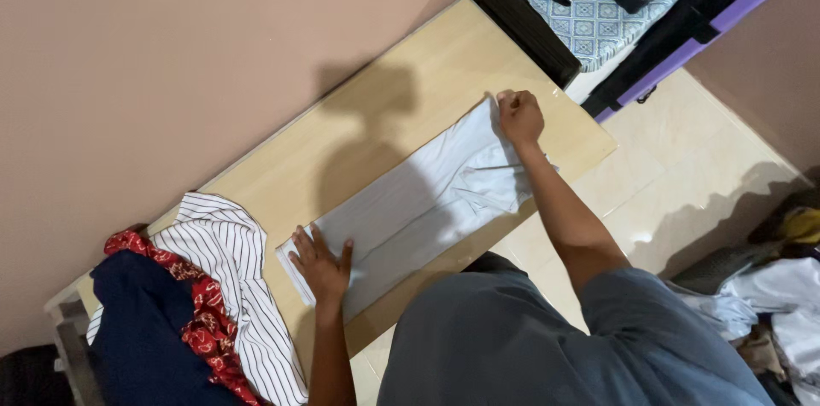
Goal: The person opens a purple plastic cabinet, removes a white shirt, lays it out on a light-colored wooden table, and folds the garment into a neat rectangle.
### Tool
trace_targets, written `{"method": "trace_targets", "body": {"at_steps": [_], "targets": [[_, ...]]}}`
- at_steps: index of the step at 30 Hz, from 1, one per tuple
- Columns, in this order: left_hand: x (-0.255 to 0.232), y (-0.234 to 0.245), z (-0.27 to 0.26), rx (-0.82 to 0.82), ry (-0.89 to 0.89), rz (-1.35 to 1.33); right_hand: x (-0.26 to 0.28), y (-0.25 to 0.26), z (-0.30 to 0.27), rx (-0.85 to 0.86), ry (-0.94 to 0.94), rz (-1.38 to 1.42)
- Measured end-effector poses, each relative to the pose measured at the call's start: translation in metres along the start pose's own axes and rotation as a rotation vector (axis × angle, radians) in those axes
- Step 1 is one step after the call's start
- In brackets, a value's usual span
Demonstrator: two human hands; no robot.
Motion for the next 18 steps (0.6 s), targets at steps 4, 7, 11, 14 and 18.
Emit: {"method": "trace_targets", "body": {"at_steps": [4, 7, 11, 14, 18], "targets": [[-0.034, 0.001, -0.014, -0.094, -0.113, -0.176, 0.008, 0.076, -0.030, 0.402, 0.219, 0.016], [-0.067, -0.008, -0.024, -0.054, -0.234, -0.327, 0.005, 0.111, -0.057, 0.468, 0.726, -0.026], [-0.121, -0.019, -0.020, 0.061, -0.419, -0.530, -0.027, 0.115, -0.085, 0.585, 0.490, -0.166], [-0.171, -0.028, -0.018, 0.104, -0.528, -0.601, -0.041, 0.121, -0.097, 0.452, 0.377, -0.119], [-0.221, -0.060, -0.023, 0.217, -0.678, -0.631, -0.048, 0.120, -0.112, 0.274, 0.181, -0.106]]}}
Point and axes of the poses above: each hand's wrist, its own z-axis towards the middle knuckle, its own y-axis out of the back of the hand, x = y × z, the point moved 2 cm from there along z, towards the middle knuckle, and after that the axes turned 11 degrees about -x, right-handed, at the moved point
